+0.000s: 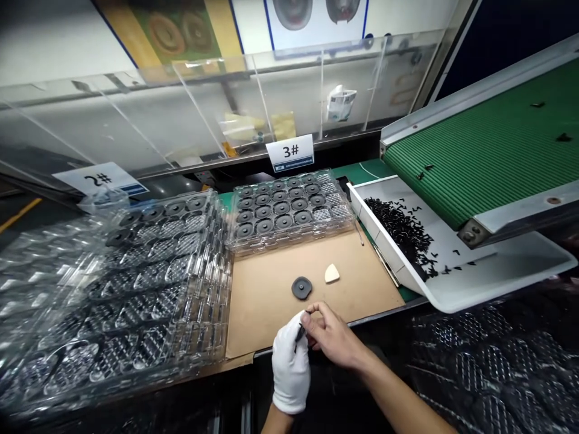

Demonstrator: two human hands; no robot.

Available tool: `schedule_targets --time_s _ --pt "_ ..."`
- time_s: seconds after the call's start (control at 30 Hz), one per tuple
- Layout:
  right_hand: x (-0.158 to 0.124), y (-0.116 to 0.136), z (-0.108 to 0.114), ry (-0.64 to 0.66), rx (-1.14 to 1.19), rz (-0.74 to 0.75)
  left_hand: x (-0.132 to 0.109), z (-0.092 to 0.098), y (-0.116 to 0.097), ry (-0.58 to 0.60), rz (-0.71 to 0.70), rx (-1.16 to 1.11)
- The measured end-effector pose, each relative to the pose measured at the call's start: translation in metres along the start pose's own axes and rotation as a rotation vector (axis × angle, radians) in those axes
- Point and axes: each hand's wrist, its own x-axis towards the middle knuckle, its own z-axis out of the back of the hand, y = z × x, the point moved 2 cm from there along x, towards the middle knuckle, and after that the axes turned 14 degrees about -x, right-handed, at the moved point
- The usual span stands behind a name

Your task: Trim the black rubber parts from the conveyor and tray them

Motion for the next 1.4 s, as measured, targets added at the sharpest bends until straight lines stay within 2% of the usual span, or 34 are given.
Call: schedule_targets --time_s 0.07,0.17,0.23,0.33,0.43,0.53,0.7,0.83,1.0,1.2,1.3,1.4 --pt "0.014 -0.001 0.022 -0.081 -0.099 -0.012 0.001 0.003 -0.006 -0.098 0.181 -0.073" --pt "0.044 -0.008 0.062 -0.311 -0.235 -0.031 0.004 0.008 -0.021 -0.170 0.354 -0.133" --pt "0.063 -0.017 0.080 -0.405 -0.274 -0.043 0.008 0.011 -0.030 -0.177 0.415 -0.186" --pt "0.078 -0.030 0.090 -0.443 -0.256 -0.051 0.010 0.015 -0.039 -0.179 0.469 -0.257" --pt "0.075 -0.040 0.087 -0.457 -0.137 -0.077 0.010 0.016 -0.044 -0.197 0.505 -0.301" --pt "0.059 -0.041 0.080 -0.412 0.094 -0.120 0.010 0.015 -0.047 -0.202 0.513 -0.314" --pt "0.021 -0.021 0.060 -0.223 0.580 -0.153 0.016 0.007 -0.053 -0.153 0.489 -0.350" --pt "-0.008 0.001 0.042 -0.136 0.825 -0.180 0.022 -0.001 -0.065 -0.115 0.468 -0.417" --pt "-0.030 0.024 0.032 -0.083 0.941 -0.164 0.026 -0.007 -0.084 -0.121 0.427 -0.412" --pt "-0.031 0.037 0.029 0.066 1.099 -0.136 0.025 -0.009 -0.095 -0.177 0.424 -0.432" --pt "-0.030 0.040 0.029 0.065 1.119 -0.149 0.023 -0.008 -0.098 -0.195 0.385 -0.401" --pt "-0.034 0.045 0.028 0.031 1.016 -0.124 0.021 -0.006 -0.099 -0.230 0.360 -0.362"
